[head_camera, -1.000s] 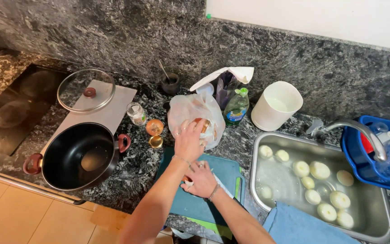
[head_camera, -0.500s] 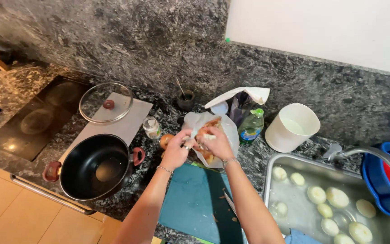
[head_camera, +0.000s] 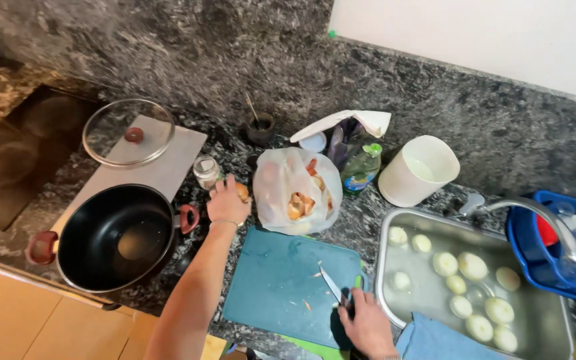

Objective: The person peels several onions using a knife on a green cutting board. They trim the ends, remove the outer skin, and place the peeled onions into a sink filled with water. The onion skins are collected in a plastic bag.

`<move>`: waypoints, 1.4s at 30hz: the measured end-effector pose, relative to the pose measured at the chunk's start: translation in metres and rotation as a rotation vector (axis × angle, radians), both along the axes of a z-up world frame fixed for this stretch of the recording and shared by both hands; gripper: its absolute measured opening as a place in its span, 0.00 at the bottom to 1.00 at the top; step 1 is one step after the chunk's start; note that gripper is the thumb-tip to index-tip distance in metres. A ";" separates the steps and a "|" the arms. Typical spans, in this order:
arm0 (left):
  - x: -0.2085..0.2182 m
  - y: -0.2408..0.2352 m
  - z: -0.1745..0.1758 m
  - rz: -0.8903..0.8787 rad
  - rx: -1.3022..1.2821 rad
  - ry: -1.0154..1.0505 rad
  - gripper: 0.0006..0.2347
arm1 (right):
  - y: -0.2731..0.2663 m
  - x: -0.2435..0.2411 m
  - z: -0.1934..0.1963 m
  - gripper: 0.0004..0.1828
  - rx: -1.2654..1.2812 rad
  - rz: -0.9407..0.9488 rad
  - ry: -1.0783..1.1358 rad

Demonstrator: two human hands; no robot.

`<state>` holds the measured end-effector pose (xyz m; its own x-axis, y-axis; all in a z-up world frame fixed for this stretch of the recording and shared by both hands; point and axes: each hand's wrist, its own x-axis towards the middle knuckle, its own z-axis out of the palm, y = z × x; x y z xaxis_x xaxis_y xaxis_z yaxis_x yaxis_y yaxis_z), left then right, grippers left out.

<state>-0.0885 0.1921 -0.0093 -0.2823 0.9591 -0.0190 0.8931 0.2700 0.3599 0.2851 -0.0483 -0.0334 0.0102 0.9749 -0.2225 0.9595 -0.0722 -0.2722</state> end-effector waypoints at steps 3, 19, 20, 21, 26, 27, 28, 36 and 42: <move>-0.005 0.025 -0.034 -0.030 -0.092 0.113 0.28 | -0.037 0.019 -0.041 0.22 0.025 -0.013 0.162; 0.104 -0.211 0.004 -0.438 0.180 -0.765 0.28 | -0.029 0.010 -0.020 0.27 -0.114 0.108 0.153; 0.109 -0.218 -0.006 -0.467 0.159 -0.777 0.27 | -0.027 0.013 -0.015 0.30 -0.089 0.044 0.139; 0.116 -0.223 -0.018 -0.496 0.138 -0.789 0.26 | -0.024 0.017 -0.011 0.34 -0.064 -0.020 0.125; 0.130 -0.237 -0.028 -0.532 0.193 -0.813 0.25 | -0.039 -0.014 -0.005 0.28 0.103 0.100 0.361; 0.131 -0.240 -0.032 -0.541 0.250 -0.805 0.24 | -0.042 -0.022 -0.011 0.30 0.142 0.203 0.338; 0.132 -0.242 -0.034 -0.544 0.241 -0.801 0.24 | -0.043 -0.029 -0.004 0.30 0.138 0.197 0.344; 0.136 -0.244 -0.047 -0.492 0.255 -0.795 0.25 | -0.039 -0.041 -0.001 0.21 0.121 0.166 0.378; 0.138 -0.244 -0.044 -0.498 0.284 -0.742 0.25 | -0.001 -0.056 -0.003 0.12 0.049 0.233 0.238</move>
